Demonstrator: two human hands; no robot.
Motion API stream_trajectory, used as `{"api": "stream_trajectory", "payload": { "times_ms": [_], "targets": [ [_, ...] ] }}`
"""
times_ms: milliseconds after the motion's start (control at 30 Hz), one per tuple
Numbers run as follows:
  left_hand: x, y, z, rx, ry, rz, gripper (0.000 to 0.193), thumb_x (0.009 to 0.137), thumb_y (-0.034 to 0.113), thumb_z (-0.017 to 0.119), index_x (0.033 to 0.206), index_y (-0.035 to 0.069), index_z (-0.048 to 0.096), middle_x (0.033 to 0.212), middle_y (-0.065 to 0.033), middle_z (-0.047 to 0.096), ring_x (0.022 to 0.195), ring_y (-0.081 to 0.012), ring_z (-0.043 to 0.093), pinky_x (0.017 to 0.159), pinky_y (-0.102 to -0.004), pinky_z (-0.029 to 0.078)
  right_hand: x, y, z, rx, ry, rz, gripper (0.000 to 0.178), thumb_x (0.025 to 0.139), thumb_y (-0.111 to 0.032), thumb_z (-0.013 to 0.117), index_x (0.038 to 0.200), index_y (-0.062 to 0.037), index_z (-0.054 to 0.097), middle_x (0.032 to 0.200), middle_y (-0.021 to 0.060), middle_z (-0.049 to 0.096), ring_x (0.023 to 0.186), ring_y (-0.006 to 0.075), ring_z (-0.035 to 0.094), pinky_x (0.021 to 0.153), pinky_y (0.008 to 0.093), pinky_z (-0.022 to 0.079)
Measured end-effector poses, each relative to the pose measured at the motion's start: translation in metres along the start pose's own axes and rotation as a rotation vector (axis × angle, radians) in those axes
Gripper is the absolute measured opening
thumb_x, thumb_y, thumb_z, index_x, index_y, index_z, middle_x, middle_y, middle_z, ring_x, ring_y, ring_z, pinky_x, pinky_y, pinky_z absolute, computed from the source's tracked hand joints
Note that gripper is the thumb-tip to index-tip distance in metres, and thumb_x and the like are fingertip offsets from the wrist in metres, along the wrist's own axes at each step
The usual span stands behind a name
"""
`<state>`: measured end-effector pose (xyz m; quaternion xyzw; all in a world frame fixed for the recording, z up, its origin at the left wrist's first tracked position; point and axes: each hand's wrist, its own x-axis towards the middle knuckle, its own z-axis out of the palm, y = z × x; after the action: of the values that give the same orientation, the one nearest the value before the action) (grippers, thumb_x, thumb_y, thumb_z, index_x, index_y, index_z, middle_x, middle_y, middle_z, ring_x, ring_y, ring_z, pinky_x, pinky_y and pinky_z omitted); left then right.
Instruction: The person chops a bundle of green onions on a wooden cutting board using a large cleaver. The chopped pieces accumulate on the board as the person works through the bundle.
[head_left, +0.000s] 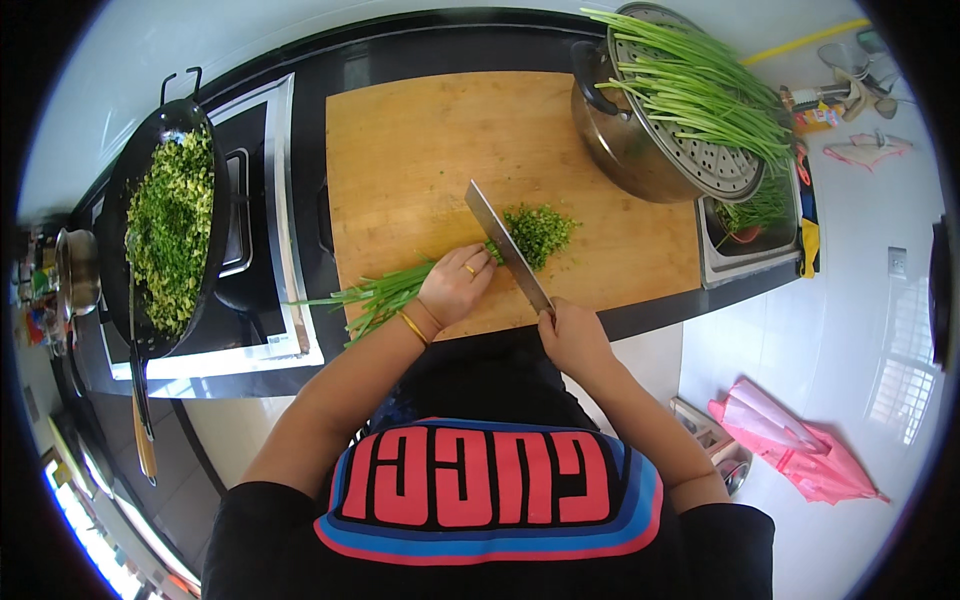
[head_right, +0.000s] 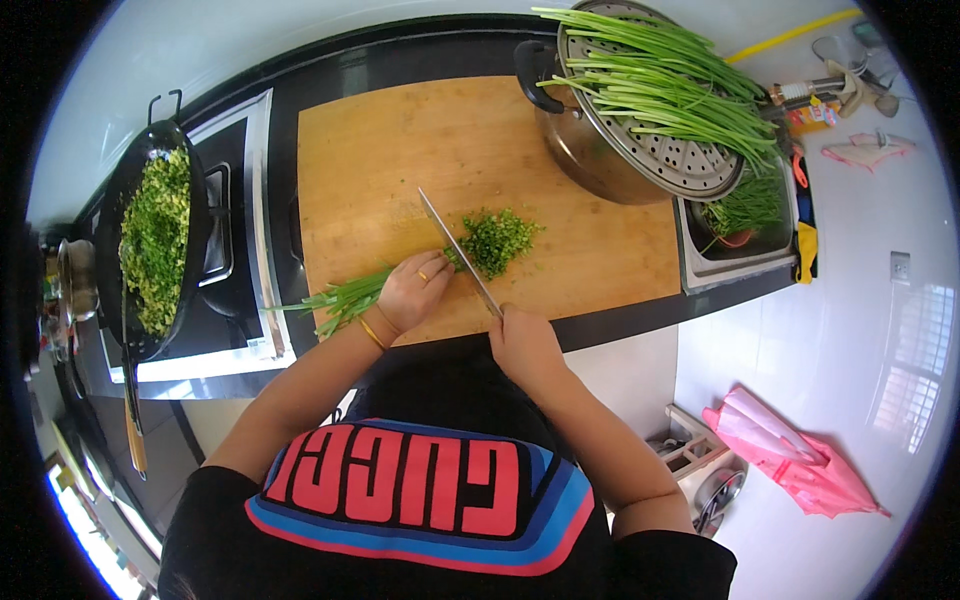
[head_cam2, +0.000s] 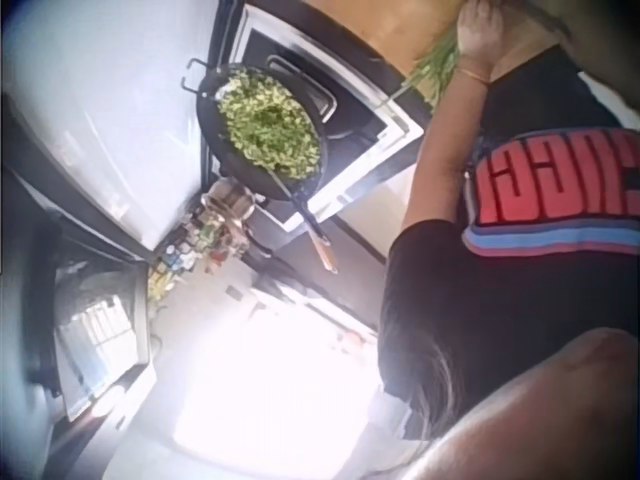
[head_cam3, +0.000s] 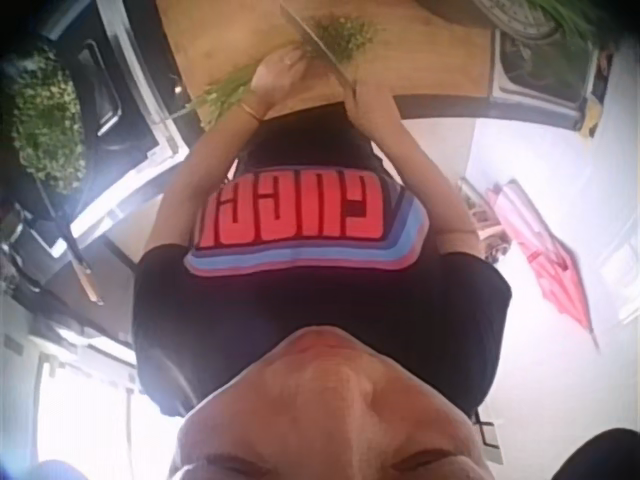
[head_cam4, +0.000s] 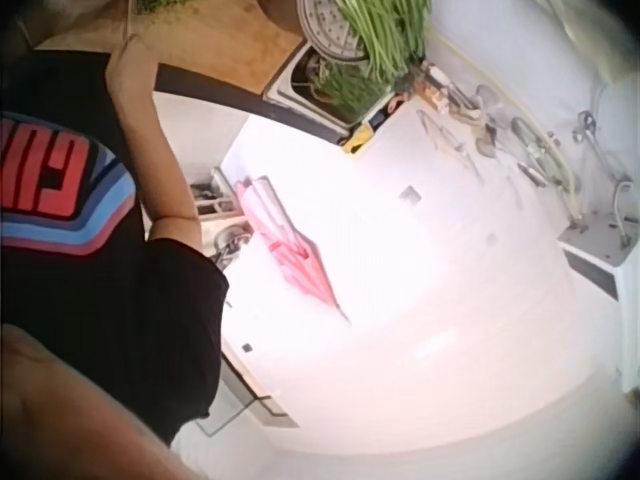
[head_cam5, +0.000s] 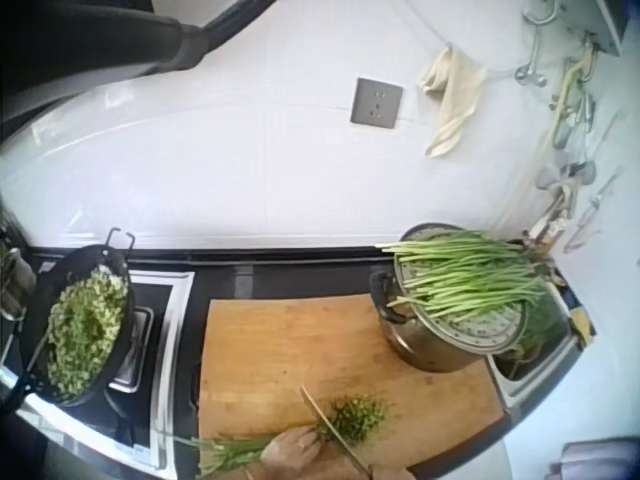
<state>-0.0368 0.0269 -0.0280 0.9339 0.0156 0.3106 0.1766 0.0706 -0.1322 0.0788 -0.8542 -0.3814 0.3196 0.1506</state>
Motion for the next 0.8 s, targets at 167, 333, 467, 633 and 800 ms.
{"api": "stream_trajectory", "payload": {
  "times_ms": [167, 333, 467, 633, 800],
  "targets": [
    [-0.004, -0.001, 0.003, 0.006, -0.019, 0.004, 0.022, 0.07, 0.01, 0.054, 0.088, -0.002, 0.06, 0.093, -0.012, 0.057, 0.093, -0.0276, 0.056, 0.081, -0.0358, 0.047, -0.005, 0.001, 0.006, -0.063, 0.018, 0.019, 0.019, 0.082, -0.014, 0.05, 0.075, 0.0032, 0.052, 0.066, 0.0262, 0.057, 0.065, 0.0433, 0.057, 0.062, 0.0493, 0.046],
    [-0.001, 0.0, -0.001, -0.023, 0.001, 0.009, 0.02, 0.069, 0.007, 0.058, 0.086, -0.002, 0.061, 0.091, -0.0118, 0.058, 0.091, -0.0274, 0.057, 0.078, -0.0355, 0.049, -0.004, -0.003, 0.008, -0.074, 0.012, 0.024, 0.018, 0.082, -0.013, 0.051, 0.075, 0.0025, 0.052, 0.066, 0.0258, 0.057, 0.066, 0.0428, 0.058, 0.062, 0.0487, 0.046],
    [-0.004, -0.001, 0.0, -0.024, -0.028, 0.015, 0.024, 0.07, 0.011, 0.053, 0.09, -0.002, 0.059, 0.093, -0.0123, 0.057, 0.094, -0.0275, 0.055, 0.081, -0.0358, 0.047, 0.001, -0.006, 0.007, -0.095, -0.031, 0.05, 0.015, 0.082, -0.011, 0.05, 0.076, 0.0023, 0.052, 0.068, 0.0253, 0.058, 0.068, 0.0417, 0.059, 0.063, 0.0478, 0.047],
    [-0.005, 0.001, 0.003, -0.017, -0.054, 0.005, 0.027, 0.071, 0.012, 0.052, 0.093, -0.003, 0.06, 0.096, -0.0127, 0.057, 0.095, -0.0278, 0.055, 0.082, -0.0358, 0.047, 0.038, -0.002, 0.042, -0.104, 0.028, 0.008, 0.018, 0.083, -0.013, 0.049, 0.079, 0.0042, 0.052, 0.067, 0.0259, 0.057, 0.066, 0.0426, 0.057, 0.06, 0.0484, 0.046],
    [-0.002, -0.001, 0.0, -0.036, -0.069, 0.009, 0.028, 0.07, 0.011, 0.053, 0.093, -0.002, 0.061, 0.097, -0.0124, 0.058, 0.096, -0.028, 0.055, 0.083, -0.036, 0.046, 0.054, -0.01, 0.041, -0.021, 0.095, -0.035, 0.02, 0.083, -0.014, 0.048, 0.083, 0.0056, 0.053, 0.071, 0.0263, 0.058, 0.069, 0.0423, 0.058, 0.062, 0.0481, 0.046]
  ]
}}
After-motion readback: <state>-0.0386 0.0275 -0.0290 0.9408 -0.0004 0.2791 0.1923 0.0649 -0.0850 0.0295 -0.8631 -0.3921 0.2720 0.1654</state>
